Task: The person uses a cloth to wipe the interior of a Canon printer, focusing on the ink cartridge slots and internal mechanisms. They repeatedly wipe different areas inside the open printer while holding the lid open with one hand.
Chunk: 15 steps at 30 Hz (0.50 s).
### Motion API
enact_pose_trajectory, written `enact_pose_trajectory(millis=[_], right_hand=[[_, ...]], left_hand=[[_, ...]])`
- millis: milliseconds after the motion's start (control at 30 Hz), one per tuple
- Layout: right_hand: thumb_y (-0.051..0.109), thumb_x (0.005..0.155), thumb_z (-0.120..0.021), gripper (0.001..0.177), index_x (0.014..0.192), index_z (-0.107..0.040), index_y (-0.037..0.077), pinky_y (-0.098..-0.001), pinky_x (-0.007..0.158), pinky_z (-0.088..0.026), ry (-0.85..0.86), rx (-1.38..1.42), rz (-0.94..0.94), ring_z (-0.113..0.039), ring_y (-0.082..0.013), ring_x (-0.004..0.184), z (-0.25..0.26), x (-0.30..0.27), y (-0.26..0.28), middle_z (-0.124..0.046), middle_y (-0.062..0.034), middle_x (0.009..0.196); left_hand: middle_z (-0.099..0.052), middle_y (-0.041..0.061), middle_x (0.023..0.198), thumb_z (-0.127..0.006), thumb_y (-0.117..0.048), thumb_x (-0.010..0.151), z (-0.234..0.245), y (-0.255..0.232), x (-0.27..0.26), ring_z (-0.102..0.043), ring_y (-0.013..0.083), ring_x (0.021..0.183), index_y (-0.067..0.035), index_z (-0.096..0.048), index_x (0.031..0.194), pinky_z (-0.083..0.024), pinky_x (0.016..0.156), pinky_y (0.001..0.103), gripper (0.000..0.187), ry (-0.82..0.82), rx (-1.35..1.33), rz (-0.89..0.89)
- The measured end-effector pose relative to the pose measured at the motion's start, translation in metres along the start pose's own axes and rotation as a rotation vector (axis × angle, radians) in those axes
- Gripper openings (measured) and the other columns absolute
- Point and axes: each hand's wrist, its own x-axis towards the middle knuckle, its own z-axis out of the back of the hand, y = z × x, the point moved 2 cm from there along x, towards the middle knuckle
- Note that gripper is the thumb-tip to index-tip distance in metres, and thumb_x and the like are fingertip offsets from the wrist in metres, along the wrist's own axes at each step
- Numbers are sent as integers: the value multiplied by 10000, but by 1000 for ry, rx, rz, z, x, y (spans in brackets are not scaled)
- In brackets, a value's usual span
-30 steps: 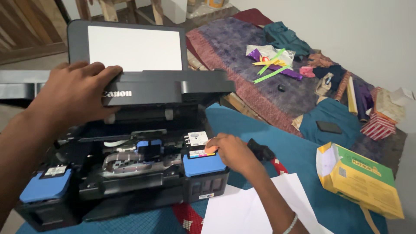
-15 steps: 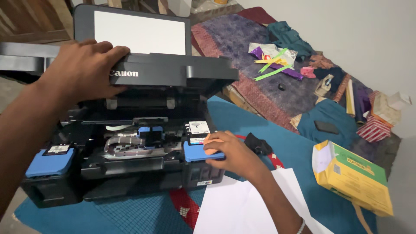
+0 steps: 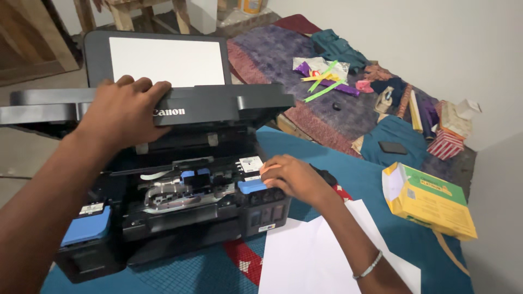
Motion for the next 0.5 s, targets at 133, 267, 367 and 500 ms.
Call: enact_pose_trajectory(millis=[133,267,367,500], right_hand=[[163,856,-724,165,994,-777,90,-403,940,-519,-85,-16,-4,-660,-282,1092,-1,6,2,-731,-46,1149],[143,875,-707,129,975,-766,88,-391,950,-524,-159,-41,-28,-671,-265,1096,-5,11,-2,-729,-38,1140],[135,876,-700,124,971,-767,95,-386,936,-532,-196,-40,-48,-672,-254,1095,-8,13,-5,-729,-25,1140],[125,879,-688,136,982,-774,108,-381,933,-543,-243,-49,-45,-671,-247,1104,-10,19,-6,-726,-15,1150]], left_hand=[[-732,74,1109,-833,-551,688,1,3,-3,-696,285,1083,-190,-606,1367,-564,876,447,802,-55,-26,-13],[-728,76,1097,-805,-548,748,-2,2,-1,-698,283,1062,-194,-585,1399,-564,871,448,774,27,-17,13],[-728,66,1085,-806,-552,743,-2,2,0,-694,280,1065,-195,-585,1396,-556,883,454,776,42,-20,19],[-725,64,1109,-812,-546,719,0,4,0,-692,279,1068,-197,-599,1375,-551,880,459,772,-26,-34,-2]])
